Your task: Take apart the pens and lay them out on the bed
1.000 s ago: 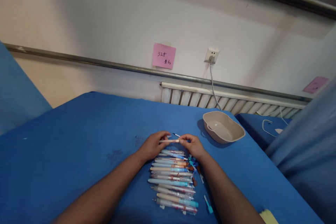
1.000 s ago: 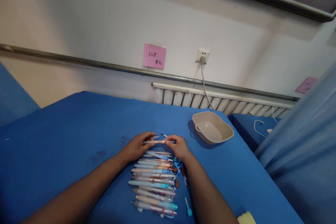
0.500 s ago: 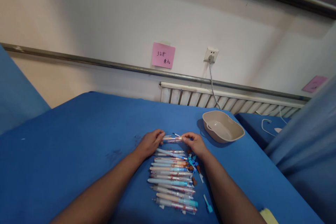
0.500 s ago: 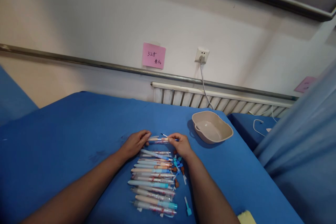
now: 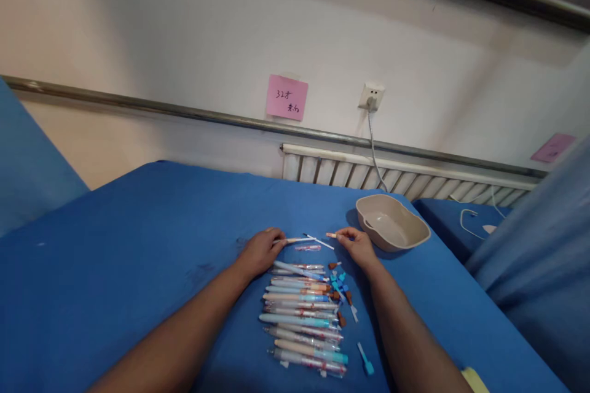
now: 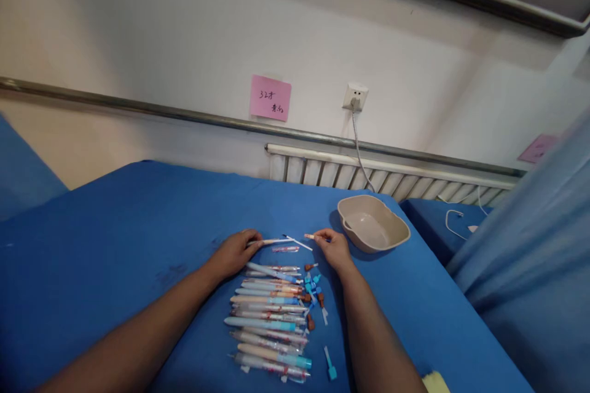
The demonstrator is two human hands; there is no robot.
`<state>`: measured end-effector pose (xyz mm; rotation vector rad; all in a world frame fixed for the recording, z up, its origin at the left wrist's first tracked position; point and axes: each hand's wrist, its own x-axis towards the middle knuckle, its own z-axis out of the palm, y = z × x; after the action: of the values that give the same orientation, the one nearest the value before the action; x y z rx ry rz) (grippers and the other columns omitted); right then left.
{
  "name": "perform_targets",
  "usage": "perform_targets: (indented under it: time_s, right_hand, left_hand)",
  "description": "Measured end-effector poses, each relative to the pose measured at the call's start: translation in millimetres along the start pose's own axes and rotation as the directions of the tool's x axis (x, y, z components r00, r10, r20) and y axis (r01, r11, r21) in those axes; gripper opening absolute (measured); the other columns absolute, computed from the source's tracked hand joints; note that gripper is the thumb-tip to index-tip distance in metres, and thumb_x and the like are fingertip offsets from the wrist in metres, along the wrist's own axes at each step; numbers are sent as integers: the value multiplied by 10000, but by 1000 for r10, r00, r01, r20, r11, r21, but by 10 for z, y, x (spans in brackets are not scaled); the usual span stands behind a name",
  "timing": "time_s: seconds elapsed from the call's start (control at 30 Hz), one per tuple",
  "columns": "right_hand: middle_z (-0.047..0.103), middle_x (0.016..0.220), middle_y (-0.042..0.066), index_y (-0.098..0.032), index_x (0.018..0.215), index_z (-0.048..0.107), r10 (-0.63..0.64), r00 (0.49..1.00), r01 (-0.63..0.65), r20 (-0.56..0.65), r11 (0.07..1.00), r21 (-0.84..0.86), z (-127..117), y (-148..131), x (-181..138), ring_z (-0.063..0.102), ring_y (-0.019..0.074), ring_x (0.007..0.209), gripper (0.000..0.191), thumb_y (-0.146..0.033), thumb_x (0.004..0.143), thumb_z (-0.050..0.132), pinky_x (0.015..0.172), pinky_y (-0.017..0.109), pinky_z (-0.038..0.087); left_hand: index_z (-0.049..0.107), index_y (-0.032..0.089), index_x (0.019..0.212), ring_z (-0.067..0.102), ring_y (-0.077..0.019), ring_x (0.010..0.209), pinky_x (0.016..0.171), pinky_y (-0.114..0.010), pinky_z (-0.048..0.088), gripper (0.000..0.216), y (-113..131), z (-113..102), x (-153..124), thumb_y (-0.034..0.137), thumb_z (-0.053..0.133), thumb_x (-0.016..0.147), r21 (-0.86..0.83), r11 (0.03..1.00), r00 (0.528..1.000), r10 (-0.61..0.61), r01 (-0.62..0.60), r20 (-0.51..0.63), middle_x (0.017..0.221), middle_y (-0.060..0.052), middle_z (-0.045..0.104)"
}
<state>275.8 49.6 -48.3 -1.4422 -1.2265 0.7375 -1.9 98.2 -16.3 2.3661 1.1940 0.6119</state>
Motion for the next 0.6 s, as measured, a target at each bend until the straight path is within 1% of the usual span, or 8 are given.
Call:
perform_targets:
  time_s: [0.1, 0.2, 0.27, 0.33, 0.47, 0.6]
  right_hand:
    - [615, 599, 4, -145, 799, 686, 17, 1000, -17, 7, 998, 62, 110, -108, -52, 518, 130, 530, 360, -478, 681, 622, 526, 242, 400]
    - [655, 664, 19, -159, 887, 677, 18, 998, -26, 61, 992, 122, 330, -196, -130, 592, 154, 607, 379, -491, 723, 597, 553, 245, 442]
    - [670, 683, 29, -163, 859, 677, 26, 995, -40, 100, 990, 138, 471, -198, -166, 620, 171, 638, 362, -486, 709, 614, 550, 249, 457]
    - [668, 679, 32, -160, 820, 672, 39, 992, -56, 121, 988, 141, 561, -156, -178, 631, 181, 648, 339, -472, 697, 627, 532, 248, 460]
    - [665, 683, 27, -158, 811, 666, 51, 990, -68, 130, 989, 130, 593, -39, -143, 632, 174, 641, 314, -450, 705, 620, 536, 251, 468]
    - [663, 654, 23, -155, 804, 667, 36, 990, -50, 137, 993, 103, 582, 14, -108, 612, 154, 602, 289, -426, 721, 610, 574, 263, 476]
  left_hand:
    - [622, 190, 875, 593, -188, 814, 689, -256, 398, 259, 44, 3, -15, 371, 436, 874, -20, 1000, 1000, 8, -7, 28, 880, -41, 672]
    - [619, 191, 889, 593, -181, 800, 685, -249, 391, 247, 110, 22, -28, 364, 443, 872, -43, 998, 996, 43, -40, 75, 871, -33, 673]
    - [619, 193, 895, 590, -180, 800, 674, -244, 386, 215, 144, 31, -34, 338, 467, 855, -28, 999, 993, 49, -46, 107, 860, -28, 672]
    - [621, 193, 897, 588, -182, 813, 672, -241, 385, 186, 158, 25, -35, 309, 490, 831, -7, 999, 991, 37, -36, 129, 861, -27, 673]
    - [627, 193, 887, 589, -180, 816, 684, -237, 392, 181, 108, -43, -22, 303, 508, 805, 5, 1000, 983, -16, 15, 182, 861, -24, 677]
    - [638, 197, 856, 599, -178, 774, 664, -238, 397, 187, -54, -180, 17, 330, 540, 770, 3, 998, 976, -55, 56, 211, 831, -12, 681]
